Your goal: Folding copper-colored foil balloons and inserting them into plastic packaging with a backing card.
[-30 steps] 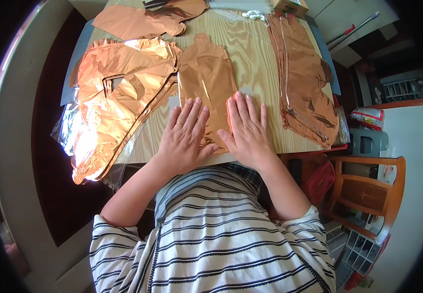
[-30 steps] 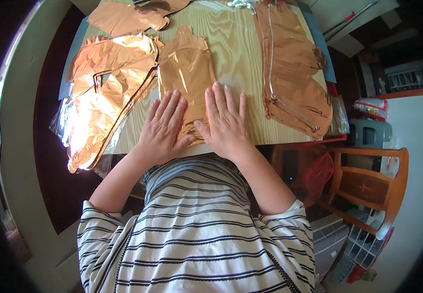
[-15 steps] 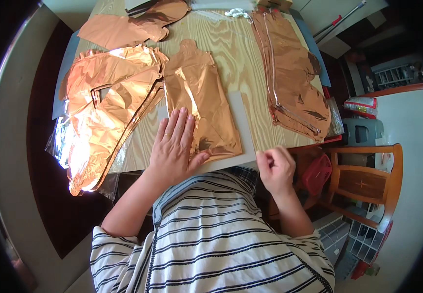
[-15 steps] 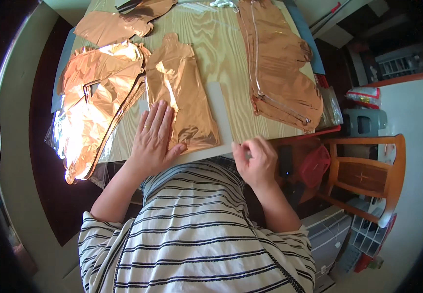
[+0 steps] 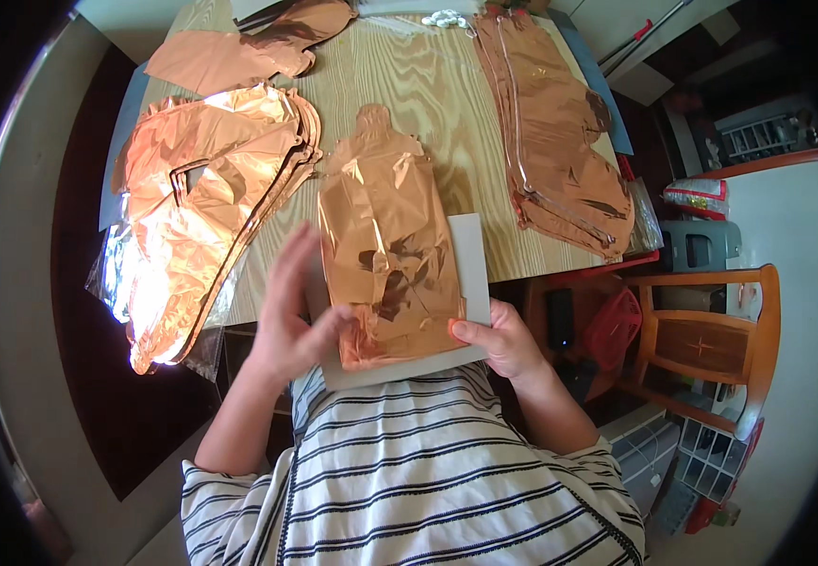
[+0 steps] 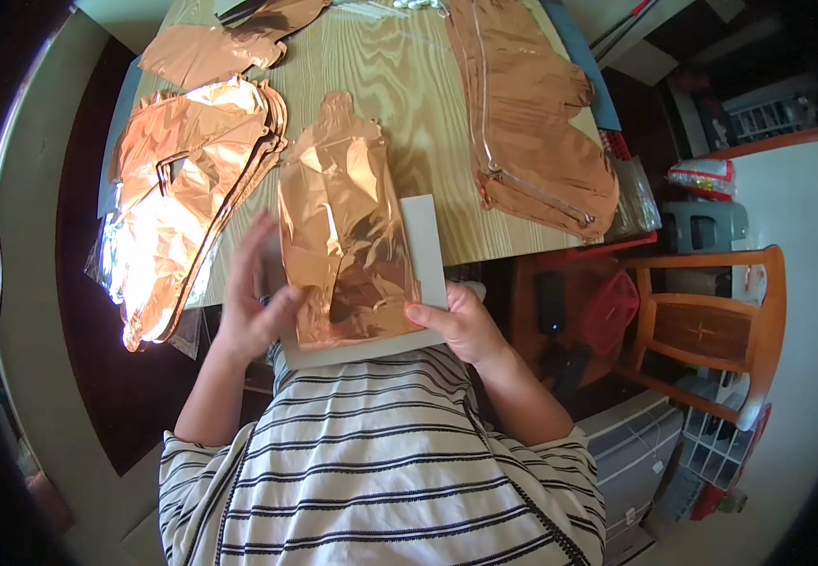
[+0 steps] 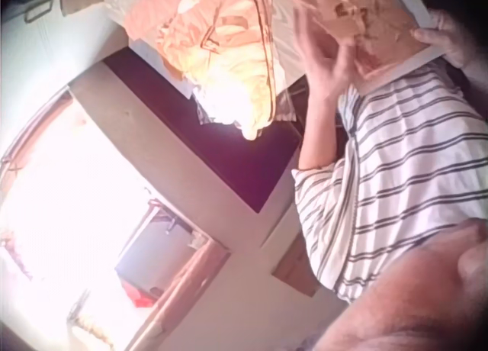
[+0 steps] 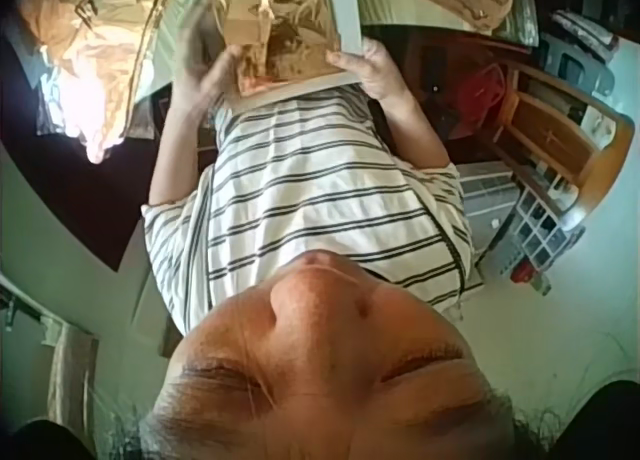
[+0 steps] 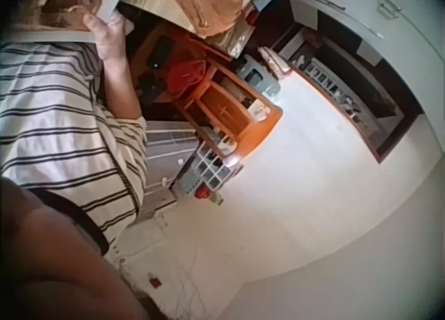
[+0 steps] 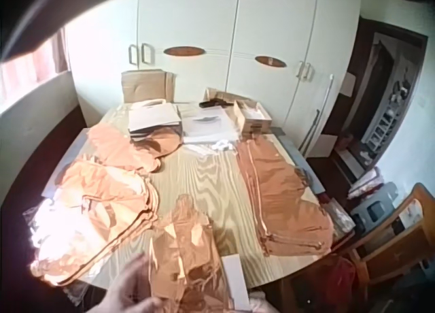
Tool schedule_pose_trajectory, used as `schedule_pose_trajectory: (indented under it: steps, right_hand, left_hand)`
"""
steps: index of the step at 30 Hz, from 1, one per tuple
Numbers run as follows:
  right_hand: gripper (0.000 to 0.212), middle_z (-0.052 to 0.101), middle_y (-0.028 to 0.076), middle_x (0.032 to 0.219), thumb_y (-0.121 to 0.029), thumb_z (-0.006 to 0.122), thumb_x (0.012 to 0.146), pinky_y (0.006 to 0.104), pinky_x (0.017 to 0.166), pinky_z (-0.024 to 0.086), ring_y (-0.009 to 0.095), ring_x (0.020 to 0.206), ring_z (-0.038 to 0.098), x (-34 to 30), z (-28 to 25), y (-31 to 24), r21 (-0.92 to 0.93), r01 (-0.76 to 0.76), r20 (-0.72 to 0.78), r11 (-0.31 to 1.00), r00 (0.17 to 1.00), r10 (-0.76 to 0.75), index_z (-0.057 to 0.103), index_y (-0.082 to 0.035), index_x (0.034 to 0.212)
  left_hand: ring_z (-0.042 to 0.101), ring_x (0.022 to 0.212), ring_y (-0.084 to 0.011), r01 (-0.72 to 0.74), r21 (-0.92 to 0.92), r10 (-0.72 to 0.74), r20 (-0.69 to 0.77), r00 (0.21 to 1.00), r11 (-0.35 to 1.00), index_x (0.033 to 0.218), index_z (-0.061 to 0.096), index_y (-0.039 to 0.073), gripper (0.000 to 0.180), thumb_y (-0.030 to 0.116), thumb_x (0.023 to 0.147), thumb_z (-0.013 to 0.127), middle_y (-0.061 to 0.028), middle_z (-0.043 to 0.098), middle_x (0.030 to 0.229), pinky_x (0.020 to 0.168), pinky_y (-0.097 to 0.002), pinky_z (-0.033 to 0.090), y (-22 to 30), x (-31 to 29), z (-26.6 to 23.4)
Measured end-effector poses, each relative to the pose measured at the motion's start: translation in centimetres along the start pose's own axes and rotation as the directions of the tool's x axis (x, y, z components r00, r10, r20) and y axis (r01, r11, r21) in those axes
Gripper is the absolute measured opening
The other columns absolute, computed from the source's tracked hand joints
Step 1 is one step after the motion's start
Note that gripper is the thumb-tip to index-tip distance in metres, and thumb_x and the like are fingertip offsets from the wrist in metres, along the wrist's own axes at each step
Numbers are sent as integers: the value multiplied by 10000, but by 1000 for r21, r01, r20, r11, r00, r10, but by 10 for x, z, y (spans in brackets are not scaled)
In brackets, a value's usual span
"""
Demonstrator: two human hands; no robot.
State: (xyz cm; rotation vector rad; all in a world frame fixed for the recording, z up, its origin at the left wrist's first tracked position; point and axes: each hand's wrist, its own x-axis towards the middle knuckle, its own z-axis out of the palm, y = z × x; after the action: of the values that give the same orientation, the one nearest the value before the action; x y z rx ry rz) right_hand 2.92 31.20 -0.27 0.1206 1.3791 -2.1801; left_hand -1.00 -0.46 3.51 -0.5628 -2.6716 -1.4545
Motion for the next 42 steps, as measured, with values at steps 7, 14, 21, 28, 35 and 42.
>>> schedule_pose_trajectory:
  steps: [7, 14, 21, 28, 35, 42]
  right_hand:
    - [266, 711, -15, 1121, -104, 720, 950, 261, 958, 469, 69, 1024, 616, -16, 16, -18, -104, 12, 74, 995, 997, -4, 705, -47, 1210]
    - [734, 630, 58, 1262, -166, 808, 853, 317, 1069, 440, 150, 1155, 597, 8, 15, -52, 58, 109, 65, 992, 991, -113, 445, 11, 1466]
    - [747, 520, 102, 1483, -55, 747, 909, 269, 931, 511, 103, 1020, 614, 25, 29, -58, -341, 327, -69, 881, 926, -370, 358, -14, 1546]
    - [403, 717, 87, 1256, -30, 688, 964, 240, 877, 532, 87, 977, 669, 9, 33, -60, -504, 404, 14, 763, 887, -461, 631, -18, 1362]
    - [182, 770, 52, 915, -71, 719, 953, 244, 752, 552, 81, 834, 703, -19, 44, -100, -731, 246, 29, 637, 943, -332, 740, -7, 1122]
    - [82, 719, 83, 822, -48, 723, 915, 285, 670, 528, 183, 714, 688, -41, 70, -144, -847, 316, 208, 428, 937, -279, 695, 1, 974]
  left_hand:
    - [659, 1066, -175, 309, -712, -402, 42, 915, 630, 1606, 241, 64, 970, 72, 838, 832, -130, 636, 1202, 884, -300, 553, 12, 22, -11]
    - [660, 864, -83, 359, -659, -361, 140, 922, 661, 1602, 277, 73, 923, -7, 841, 793, -44, 680, 965, 743, -218, 511, 16, 13, 4]
    - [623, 842, -62, 314, -662, -345, 89, 934, 680, 1600, 290, 96, 870, -42, 878, 756, -14, 644, 954, 776, -208, 499, 27, 14, -4]
    - [668, 933, -90, 281, -522, -229, 164, 959, 805, 1442, 528, 23, 563, -54, 915, 711, -98, 683, 1239, 888, -236, 540, 23, 0, -19]
    - [673, 859, -47, 362, -390, -311, 190, 931, 847, 1181, 718, -10, 244, 22, 939, 733, -43, 753, 969, 754, -200, 543, 59, 4, -38]
    - [635, 714, -39, 340, -173, -289, 267, 919, 924, 954, 733, -33, 145, 90, 904, 790, -27, 730, 801, 631, -215, 518, 104, 0, -73]
